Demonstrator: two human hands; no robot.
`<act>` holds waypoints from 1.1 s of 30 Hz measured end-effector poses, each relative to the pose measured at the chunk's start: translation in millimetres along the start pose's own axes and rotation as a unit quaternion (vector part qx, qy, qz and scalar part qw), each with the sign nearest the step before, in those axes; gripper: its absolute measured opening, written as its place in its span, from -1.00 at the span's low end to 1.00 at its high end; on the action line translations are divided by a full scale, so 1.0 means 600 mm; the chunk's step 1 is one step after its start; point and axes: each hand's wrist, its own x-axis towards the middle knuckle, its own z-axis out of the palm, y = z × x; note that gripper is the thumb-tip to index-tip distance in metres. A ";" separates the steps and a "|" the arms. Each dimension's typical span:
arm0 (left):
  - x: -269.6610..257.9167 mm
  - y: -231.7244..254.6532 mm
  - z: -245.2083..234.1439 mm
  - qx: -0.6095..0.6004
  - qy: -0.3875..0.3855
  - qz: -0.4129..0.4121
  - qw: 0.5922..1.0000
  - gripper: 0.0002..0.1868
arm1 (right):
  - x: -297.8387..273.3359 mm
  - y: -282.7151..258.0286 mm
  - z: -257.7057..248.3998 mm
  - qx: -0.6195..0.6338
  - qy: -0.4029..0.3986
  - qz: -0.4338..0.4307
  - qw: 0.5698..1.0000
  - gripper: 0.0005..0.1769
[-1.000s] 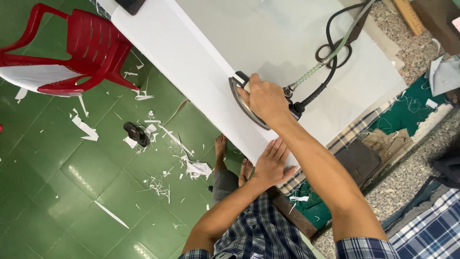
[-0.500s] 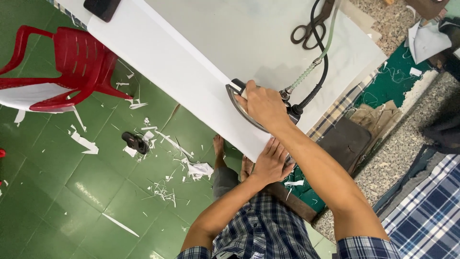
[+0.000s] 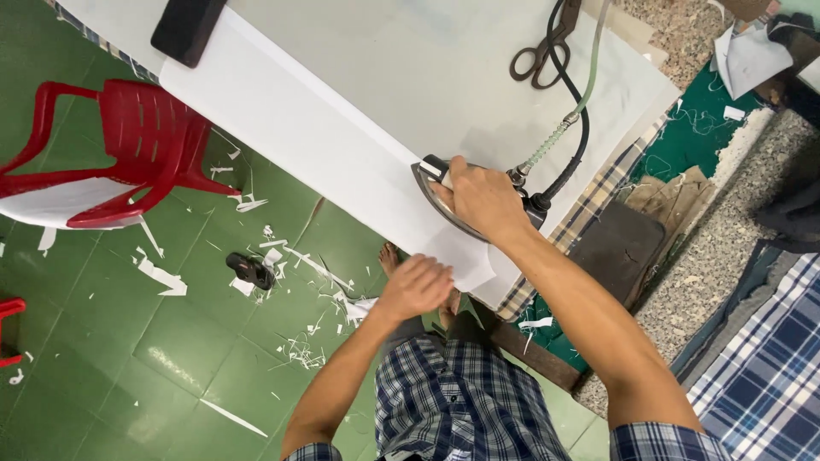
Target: The person irons a white fabric piece on a work table using a steam iron and a black pressing block. They repeatedly smooth the fabric, apply heat, and trim the edges with scissors to shape the material.
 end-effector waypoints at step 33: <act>0.238 -0.654 -0.107 -0.270 -0.381 0.209 0.859 -0.27 | 0.046 -0.161 0.031 0.185 0.103 0.600 0.771 -0.37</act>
